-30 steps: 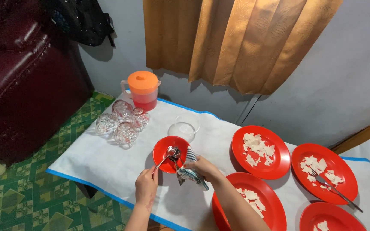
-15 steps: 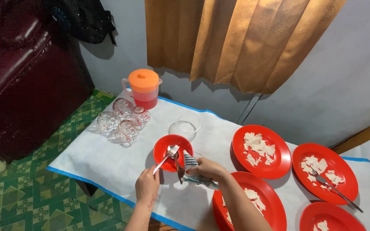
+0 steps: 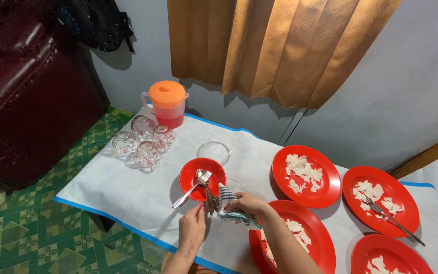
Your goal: The person wipes a fork and spoon with a cloth, then scrapes white food residue from a red plate into a small bowl using the fork. The cleaned cutlery is placed in a red bowl on the table.
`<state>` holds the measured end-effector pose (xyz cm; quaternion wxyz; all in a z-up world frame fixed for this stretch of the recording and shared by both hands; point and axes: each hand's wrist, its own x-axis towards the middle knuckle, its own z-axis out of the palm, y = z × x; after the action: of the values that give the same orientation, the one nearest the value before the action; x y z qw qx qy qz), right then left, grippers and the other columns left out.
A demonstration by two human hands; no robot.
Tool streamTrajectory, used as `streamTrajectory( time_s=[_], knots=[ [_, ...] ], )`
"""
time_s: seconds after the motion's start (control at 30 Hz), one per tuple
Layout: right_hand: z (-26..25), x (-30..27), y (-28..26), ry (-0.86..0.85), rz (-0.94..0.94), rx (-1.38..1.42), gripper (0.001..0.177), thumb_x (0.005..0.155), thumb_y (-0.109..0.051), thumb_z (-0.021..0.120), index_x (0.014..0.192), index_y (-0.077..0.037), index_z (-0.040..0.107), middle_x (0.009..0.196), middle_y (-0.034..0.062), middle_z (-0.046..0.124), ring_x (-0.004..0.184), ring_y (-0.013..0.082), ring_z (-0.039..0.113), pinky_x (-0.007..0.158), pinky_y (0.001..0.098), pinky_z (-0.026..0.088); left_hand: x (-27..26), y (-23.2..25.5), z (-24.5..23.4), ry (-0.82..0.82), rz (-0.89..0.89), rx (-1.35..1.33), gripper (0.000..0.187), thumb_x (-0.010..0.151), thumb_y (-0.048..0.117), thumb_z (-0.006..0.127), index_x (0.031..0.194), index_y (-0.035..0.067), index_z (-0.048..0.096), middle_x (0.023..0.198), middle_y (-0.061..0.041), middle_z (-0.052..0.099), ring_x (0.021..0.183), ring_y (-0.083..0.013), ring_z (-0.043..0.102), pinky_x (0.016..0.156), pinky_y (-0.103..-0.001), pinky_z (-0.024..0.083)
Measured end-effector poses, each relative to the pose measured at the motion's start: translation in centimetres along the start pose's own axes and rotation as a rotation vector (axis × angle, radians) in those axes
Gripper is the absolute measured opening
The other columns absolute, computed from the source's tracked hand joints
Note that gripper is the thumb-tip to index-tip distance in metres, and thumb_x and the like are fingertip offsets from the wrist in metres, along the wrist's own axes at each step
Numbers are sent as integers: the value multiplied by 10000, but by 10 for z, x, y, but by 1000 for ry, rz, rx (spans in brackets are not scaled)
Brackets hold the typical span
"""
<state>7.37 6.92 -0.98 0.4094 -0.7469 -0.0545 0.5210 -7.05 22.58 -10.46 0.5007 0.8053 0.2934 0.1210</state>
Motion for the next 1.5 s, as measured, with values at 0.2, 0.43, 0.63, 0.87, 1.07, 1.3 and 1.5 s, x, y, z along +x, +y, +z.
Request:
streamTrajectory(
  time_s=[0.2,0.43,0.63,0.87,1.07,1.3,1.5],
  knots=[
    [8,3,2,-72,36,147,476,805,-169,755,1243,-76,593,1110,148,727,905,235,706,755,306,581,6,-12,22,-113,-119,-47,379,953,246,577,1289,164,732,1200,-37,796,1116,-250,736,974,-341,546],
    [14,2,0,-135,15,177,471,791,-127,762,1229,-40,610,1122,167,739,922,257,722,791,312,596,8,-6,21,-162,-128,34,375,973,198,489,1240,155,748,1149,-65,802,1050,-287,733,954,-376,553],
    [17,-8,0,-162,12,20,543,772,-213,767,1271,-79,599,1164,119,711,987,238,678,858,319,538,0,16,9,-284,-251,51,416,994,149,401,1274,157,708,1203,-69,771,1101,-270,704,975,-384,538],
    [16,-7,9,-143,6,132,437,809,-156,748,1221,-59,640,1108,130,740,926,229,701,808,300,550,-9,40,-3,-320,-340,-71,498,1003,138,386,1439,214,614,1347,-10,730,1259,-230,657,1057,-326,498],
    [16,-8,19,-129,16,205,427,807,-119,751,1214,-46,645,1105,144,750,914,240,715,785,303,568,-15,45,-7,-325,-380,-244,626,933,67,372,1505,238,561,1371,20,732,1290,-164,641,1069,-287,457],
    [21,-25,17,-53,109,153,618,766,-150,785,1345,-99,576,1168,121,729,969,218,693,820,297,532,-17,39,0,-352,-400,-213,658,931,89,373,1550,275,498,1349,47,734,1204,-152,663,1022,-266,484],
    [16,-21,25,-116,-9,138,476,773,-161,768,1224,-57,654,1104,136,759,895,239,714,788,311,552,-18,33,4,-319,-388,-249,628,958,97,398,1570,233,444,1451,27,675,1310,-149,633,1070,-251,456]
  ],
)
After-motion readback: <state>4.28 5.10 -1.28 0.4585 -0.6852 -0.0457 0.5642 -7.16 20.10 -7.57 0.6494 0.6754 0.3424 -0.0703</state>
